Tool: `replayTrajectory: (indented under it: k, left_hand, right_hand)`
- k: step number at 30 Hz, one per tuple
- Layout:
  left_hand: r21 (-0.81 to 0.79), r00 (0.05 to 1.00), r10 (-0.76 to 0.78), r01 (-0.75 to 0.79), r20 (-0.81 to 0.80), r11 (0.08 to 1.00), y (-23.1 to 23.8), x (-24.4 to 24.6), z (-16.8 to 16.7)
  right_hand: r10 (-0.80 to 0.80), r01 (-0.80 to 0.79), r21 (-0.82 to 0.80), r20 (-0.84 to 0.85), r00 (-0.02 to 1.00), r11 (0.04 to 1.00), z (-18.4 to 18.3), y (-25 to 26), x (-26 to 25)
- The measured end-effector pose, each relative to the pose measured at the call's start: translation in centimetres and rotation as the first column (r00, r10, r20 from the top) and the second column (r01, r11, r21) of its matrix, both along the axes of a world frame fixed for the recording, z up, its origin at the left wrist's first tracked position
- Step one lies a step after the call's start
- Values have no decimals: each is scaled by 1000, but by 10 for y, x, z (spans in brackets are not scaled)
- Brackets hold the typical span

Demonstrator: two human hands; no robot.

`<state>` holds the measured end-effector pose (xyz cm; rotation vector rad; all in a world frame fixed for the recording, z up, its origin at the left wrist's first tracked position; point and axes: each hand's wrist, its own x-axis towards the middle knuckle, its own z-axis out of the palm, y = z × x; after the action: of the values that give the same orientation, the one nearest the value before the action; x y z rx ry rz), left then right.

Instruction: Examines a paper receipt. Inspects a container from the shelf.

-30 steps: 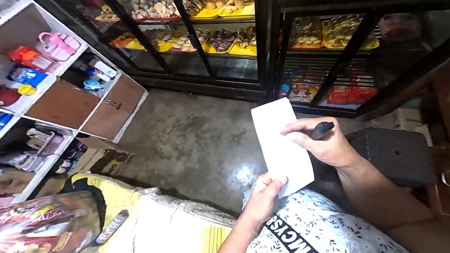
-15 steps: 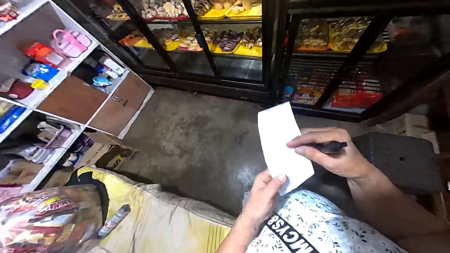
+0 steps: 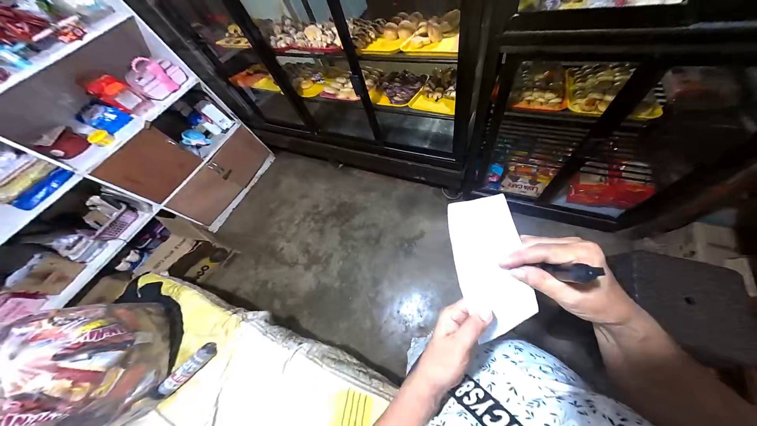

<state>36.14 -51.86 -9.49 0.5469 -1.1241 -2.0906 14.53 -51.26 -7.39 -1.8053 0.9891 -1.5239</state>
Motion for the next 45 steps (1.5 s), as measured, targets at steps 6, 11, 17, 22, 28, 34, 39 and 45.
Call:
replayTrajectory:
  k: [6, 11, 17, 22, 28, 34, 39, 45]
  left_hand:
    - [-79, 998, 67, -68, -6, 995, 0, -3, 3]
    - [-113, 994, 107, -108, -20, 988, -1, -5, 1]
    - [-109, 994, 108, -108, -5, 988, -2, -5, 1]
    - [-106, 998, 63, -62, 0, 992, -2, -4, -2]
    - [-78, 1000, -24, 24, -7, 997, 0, -2, -1]
    - [-59, 999, -39, 38, -8, 998, -1, -2, -2]
    - [-51, 999, -45, 45, 2, 998, -2, -1, -3]
    - [-33, 997, -66, 65, -27, 997, -2, -1, -6]
  right_hand:
    - [36, -36, -6, -3, 999, 999, -3, 0, 0]
    - [24, -24, 2, -10, 1000, 1000, -4, -1, 0]
    - [26, -26, 11, 0, 1000, 1000, -6, -1, 0]
    - [-8, 8, 15, 6, 1000, 1000, -7, -3, 0]
    - [-156, 150, 75, 75, 985, 986, -3, -8, 0]
    - [-204, 189, 128, 118, 972, 974, 0, -13, -1]
    - [-225, 206, 132, 145, 964, 970, -2, -18, 1]
    - [-238, 216, 141, 164, 957, 966, -3, -22, 0]
